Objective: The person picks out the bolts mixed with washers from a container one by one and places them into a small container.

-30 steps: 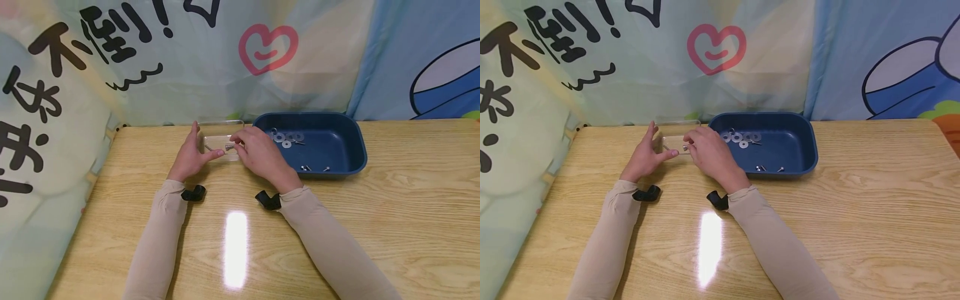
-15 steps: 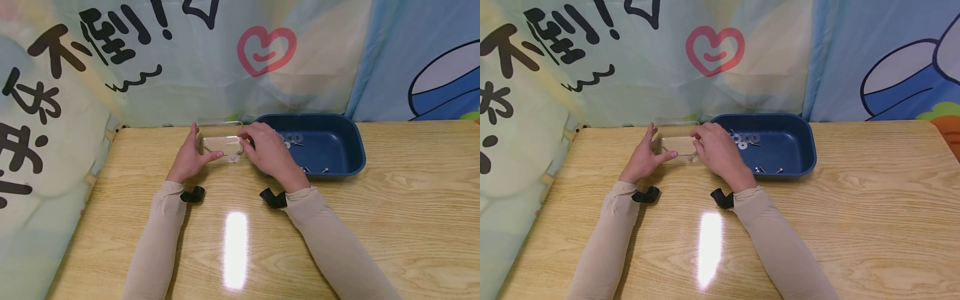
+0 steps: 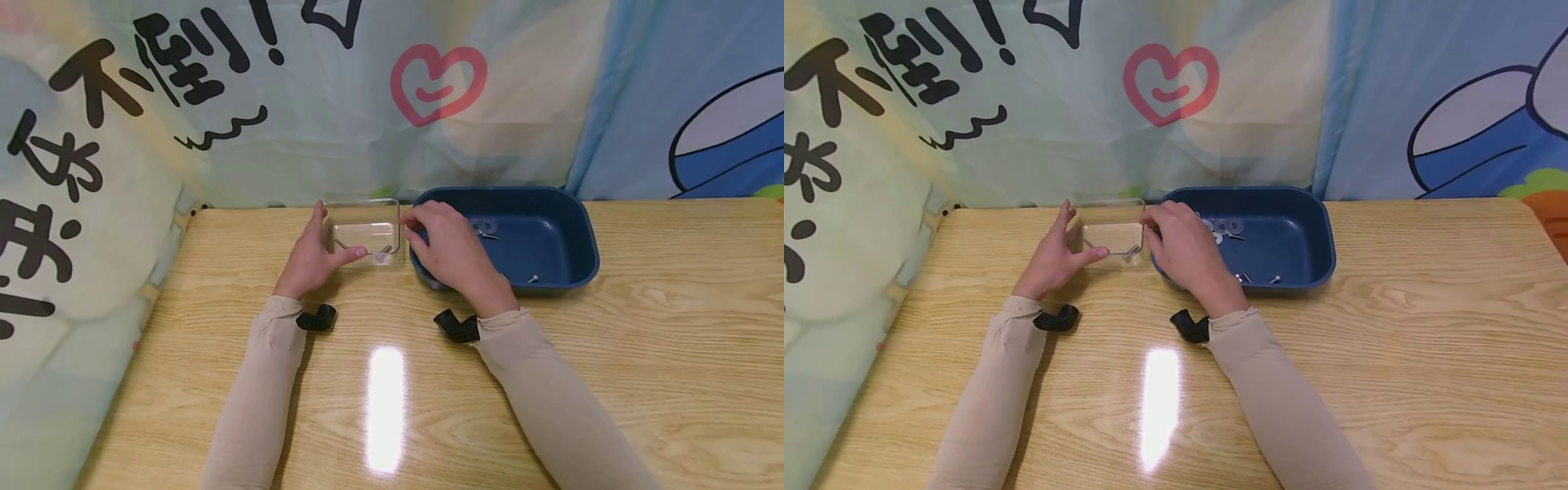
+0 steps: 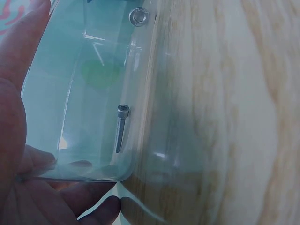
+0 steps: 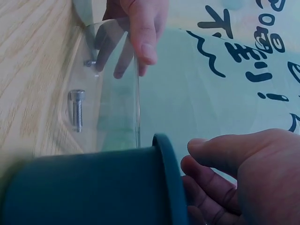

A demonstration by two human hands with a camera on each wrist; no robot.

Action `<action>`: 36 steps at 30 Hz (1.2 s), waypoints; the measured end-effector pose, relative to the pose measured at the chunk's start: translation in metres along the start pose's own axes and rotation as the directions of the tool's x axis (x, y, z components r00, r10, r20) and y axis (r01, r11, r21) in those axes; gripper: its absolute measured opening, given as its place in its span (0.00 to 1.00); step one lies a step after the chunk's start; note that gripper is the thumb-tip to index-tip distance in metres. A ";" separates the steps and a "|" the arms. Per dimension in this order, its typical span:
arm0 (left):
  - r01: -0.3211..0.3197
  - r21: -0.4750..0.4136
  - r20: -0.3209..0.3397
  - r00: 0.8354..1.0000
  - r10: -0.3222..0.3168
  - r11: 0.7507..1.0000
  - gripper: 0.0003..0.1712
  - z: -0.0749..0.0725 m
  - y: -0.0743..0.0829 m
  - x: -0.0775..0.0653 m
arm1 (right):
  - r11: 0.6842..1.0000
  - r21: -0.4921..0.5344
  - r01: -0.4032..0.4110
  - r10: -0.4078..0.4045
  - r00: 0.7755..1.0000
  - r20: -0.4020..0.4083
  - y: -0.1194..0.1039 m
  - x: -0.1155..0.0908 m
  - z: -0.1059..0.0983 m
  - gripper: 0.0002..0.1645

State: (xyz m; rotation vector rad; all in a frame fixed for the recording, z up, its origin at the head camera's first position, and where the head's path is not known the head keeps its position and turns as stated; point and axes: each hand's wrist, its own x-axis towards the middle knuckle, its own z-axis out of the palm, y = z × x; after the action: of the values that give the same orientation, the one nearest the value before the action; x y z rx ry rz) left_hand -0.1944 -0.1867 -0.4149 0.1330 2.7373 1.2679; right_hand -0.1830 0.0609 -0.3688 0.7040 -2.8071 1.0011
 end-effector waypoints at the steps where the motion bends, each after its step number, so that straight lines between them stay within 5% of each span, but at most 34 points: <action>1: 0.000 -0.001 0.001 1.000 0.000 1.000 0.70 0.000 0.000 0.000 | 1.000 0.000 -0.002 0.002 1.000 0.000 0.001 0.000 0.000 0.12; 36: 0.016 0.018 0.005 1.000 -0.016 1.000 0.70 -0.001 0.002 -0.001 | 0.995 -0.028 -0.101 0.099 0.994 -0.042 0.029 -0.023 -0.024 0.14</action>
State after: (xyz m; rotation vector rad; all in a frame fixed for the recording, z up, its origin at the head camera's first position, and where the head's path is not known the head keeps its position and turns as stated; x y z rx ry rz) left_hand -0.1931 -0.1863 -0.4128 0.1163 2.7405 1.2372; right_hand -0.1771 0.1051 -0.3722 0.5380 -2.8406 0.9739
